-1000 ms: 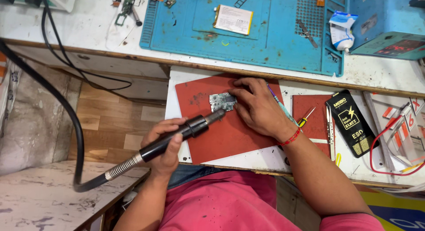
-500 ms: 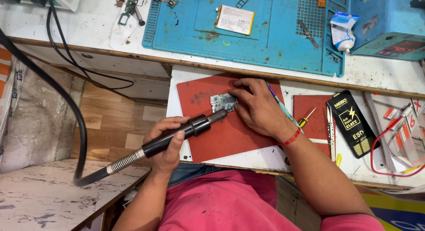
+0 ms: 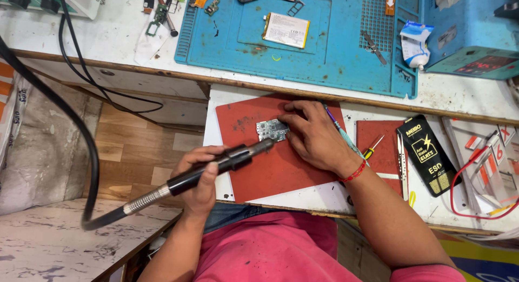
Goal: The person uses a hot air gun to heat a small circuit board on a red mat, then scrapes the surface with a metal tool. The person repeatedly scrapes and repositions the board while working at a cluttered electronics repair bench.
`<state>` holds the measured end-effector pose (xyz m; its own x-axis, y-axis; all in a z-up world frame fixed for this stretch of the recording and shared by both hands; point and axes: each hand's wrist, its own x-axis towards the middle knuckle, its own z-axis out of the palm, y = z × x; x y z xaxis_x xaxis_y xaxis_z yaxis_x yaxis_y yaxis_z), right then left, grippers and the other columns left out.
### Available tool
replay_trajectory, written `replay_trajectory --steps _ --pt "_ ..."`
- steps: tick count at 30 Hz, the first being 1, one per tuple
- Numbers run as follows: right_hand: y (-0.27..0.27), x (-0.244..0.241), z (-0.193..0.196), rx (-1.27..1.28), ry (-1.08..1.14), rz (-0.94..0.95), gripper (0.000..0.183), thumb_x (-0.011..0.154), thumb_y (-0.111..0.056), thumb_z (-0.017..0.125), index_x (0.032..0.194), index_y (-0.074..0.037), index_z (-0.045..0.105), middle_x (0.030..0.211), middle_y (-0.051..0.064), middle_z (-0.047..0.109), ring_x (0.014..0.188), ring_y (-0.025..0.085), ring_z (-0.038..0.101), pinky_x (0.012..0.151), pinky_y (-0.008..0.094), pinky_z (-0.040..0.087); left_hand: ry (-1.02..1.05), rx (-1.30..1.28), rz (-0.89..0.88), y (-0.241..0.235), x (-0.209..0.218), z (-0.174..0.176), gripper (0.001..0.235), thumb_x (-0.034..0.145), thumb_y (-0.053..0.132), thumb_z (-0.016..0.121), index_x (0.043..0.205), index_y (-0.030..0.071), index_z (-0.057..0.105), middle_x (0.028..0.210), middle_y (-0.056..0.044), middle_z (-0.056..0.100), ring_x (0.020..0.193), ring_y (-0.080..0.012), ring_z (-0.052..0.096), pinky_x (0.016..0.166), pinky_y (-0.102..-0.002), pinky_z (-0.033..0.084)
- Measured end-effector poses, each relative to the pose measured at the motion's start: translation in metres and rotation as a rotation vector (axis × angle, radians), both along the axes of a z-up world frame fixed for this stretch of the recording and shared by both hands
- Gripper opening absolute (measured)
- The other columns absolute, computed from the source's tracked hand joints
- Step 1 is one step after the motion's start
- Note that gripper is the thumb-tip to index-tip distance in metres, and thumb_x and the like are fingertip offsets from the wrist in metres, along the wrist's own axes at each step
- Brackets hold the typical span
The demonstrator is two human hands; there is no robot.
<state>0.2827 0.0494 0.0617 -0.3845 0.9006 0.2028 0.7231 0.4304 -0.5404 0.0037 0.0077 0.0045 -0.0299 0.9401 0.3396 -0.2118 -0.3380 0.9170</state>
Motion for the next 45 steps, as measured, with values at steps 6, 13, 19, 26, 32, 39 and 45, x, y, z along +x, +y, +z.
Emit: replay_trajectory --steps 6,13,19,26,32,39,45 --pt "-0.001 0.000 0.001 0.014 0.004 0.004 0.038 0.084 -0.008 0.069 0.122 -0.004 0.068 0.136 0.015 0.057 0.124 0.038 0.052 0.107 0.047 0.044 0.090 -0.006 -0.040 0.000 0.001 0.004 0.021 0.097 0.015 0.068 0.106 0.000 0.057 0.114 -0.023 0.071 0.112 -0.0296 0.071 0.104 -0.042 0.056" --pt "0.000 0.003 -0.004 0.043 0.047 0.011 0.038 0.082 -0.005 0.069 0.120 -0.003 0.068 0.134 0.016 0.058 0.124 0.038 0.054 0.107 0.046 0.046 0.009 -0.050 0.051 -0.003 -0.004 -0.013 0.020 0.102 0.013 0.065 0.112 -0.001 0.056 0.120 -0.023 0.067 0.117 -0.0300 0.068 0.111 -0.043 0.052" --pt "-0.001 0.002 -0.003 0.066 0.092 0.004 0.040 0.078 -0.003 0.069 0.118 -0.002 0.067 0.131 0.017 0.058 0.123 0.038 0.054 0.107 0.046 0.046 0.100 -0.101 0.170 -0.008 -0.008 -0.033 0.019 0.100 0.009 0.066 0.112 -0.003 0.057 0.115 -0.027 0.068 0.114 -0.0313 0.066 0.109 -0.043 0.049" --pt "-0.001 0.001 0.003 0.037 0.094 0.006 0.038 0.081 -0.005 0.069 0.119 -0.004 0.068 0.132 0.016 0.058 0.123 0.037 0.054 0.107 0.046 0.044 -0.088 -0.001 0.103 0.002 -0.012 -0.059 0.014 0.100 0.007 0.062 0.109 0.000 0.055 0.118 -0.030 0.067 0.118 -0.0351 0.069 0.109 -0.047 0.054" --pt "-0.002 0.003 0.004 0.029 0.094 -0.003 0.037 0.083 -0.006 0.069 0.120 -0.005 0.068 0.133 0.015 0.058 0.124 0.037 0.055 0.108 0.046 0.045 -0.064 -0.036 0.151 0.000 -0.011 -0.053 0.014 0.102 0.007 0.063 0.111 -0.001 0.055 0.118 -0.028 0.068 0.117 -0.0322 0.069 0.110 -0.043 0.054" --pt "-0.015 -0.016 0.025 0.247 0.166 0.258 0.065 0.077 -0.033 0.080 0.131 -0.002 0.060 0.126 0.020 0.058 0.120 0.039 0.055 0.107 0.052 0.042 0.234 0.041 -0.010 -0.010 -0.011 -0.048 0.027 0.086 0.008 0.074 0.109 0.001 0.061 0.120 -0.026 0.065 0.104 -0.0280 0.068 0.092 -0.038 0.056" --pt "-0.017 -0.028 0.008 0.202 0.047 0.211 0.051 0.087 -0.035 0.081 0.126 -0.008 0.064 0.104 0.008 0.066 0.101 0.028 0.059 0.094 0.045 0.048 -0.190 -0.076 -0.291 -0.004 -0.050 -0.082 0.041 0.094 0.017 0.062 0.125 -0.010 0.060 0.120 -0.029 0.063 0.097 -0.0341 0.071 0.086 -0.049 0.061"
